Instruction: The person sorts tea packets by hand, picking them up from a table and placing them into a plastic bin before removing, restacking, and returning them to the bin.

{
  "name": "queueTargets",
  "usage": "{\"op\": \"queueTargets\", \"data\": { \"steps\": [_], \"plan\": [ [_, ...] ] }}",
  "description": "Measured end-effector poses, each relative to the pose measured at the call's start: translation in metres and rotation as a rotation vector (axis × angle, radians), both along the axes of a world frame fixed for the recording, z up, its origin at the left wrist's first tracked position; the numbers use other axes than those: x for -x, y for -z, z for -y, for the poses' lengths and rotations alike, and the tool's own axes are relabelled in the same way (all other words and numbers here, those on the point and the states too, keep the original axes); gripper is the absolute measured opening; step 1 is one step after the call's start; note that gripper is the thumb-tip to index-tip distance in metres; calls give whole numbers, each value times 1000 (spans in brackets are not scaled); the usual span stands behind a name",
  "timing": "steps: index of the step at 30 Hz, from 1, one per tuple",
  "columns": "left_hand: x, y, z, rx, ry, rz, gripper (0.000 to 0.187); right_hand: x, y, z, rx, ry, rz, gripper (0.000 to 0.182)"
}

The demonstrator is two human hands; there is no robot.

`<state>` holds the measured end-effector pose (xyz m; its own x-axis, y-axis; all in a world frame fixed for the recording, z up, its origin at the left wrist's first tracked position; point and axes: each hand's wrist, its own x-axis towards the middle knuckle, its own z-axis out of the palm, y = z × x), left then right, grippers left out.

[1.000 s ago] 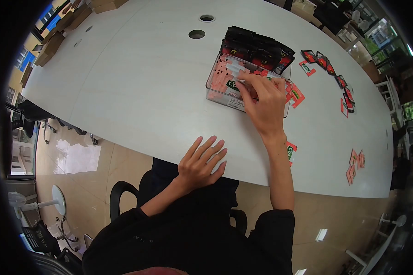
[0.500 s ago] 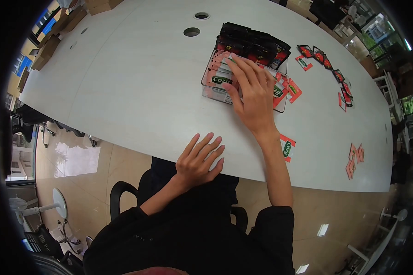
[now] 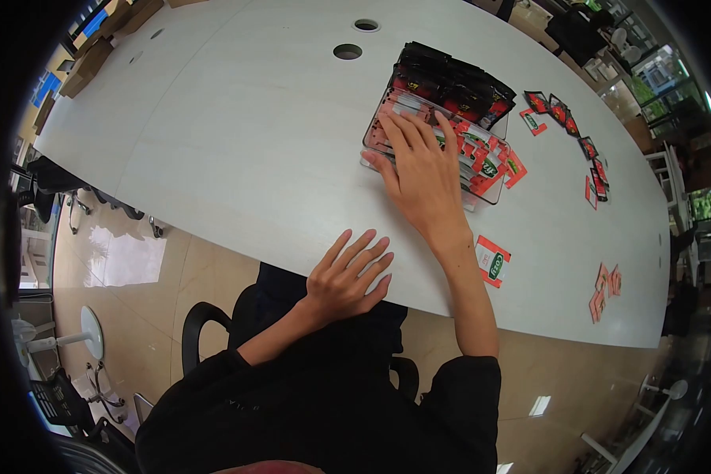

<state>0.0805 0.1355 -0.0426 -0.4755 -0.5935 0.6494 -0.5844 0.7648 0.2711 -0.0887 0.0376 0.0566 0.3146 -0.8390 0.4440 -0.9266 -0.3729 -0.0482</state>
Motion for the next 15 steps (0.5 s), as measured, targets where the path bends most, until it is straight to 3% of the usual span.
{"op": "queueTargets", "data": {
  "steps": [2,4,7,13,15],
  "plan": [
    [0,-1,0,-5,7,5,25,-1,2,0,-3,32,-7,60],
    [0,-1,0,-1,11,-2,25,-5,6,3,194,50,122,63],
    [0,-1,-1,1,2,3,24,-13,12,-2,39,72,-44,68],
    [0,-1,0,-7,4,3,24,-17,10,0,203,111,10,77],
    [0,-1,-1,-3,0,4,24,-17,22,0,141,93,-28,78]
  ]
}}
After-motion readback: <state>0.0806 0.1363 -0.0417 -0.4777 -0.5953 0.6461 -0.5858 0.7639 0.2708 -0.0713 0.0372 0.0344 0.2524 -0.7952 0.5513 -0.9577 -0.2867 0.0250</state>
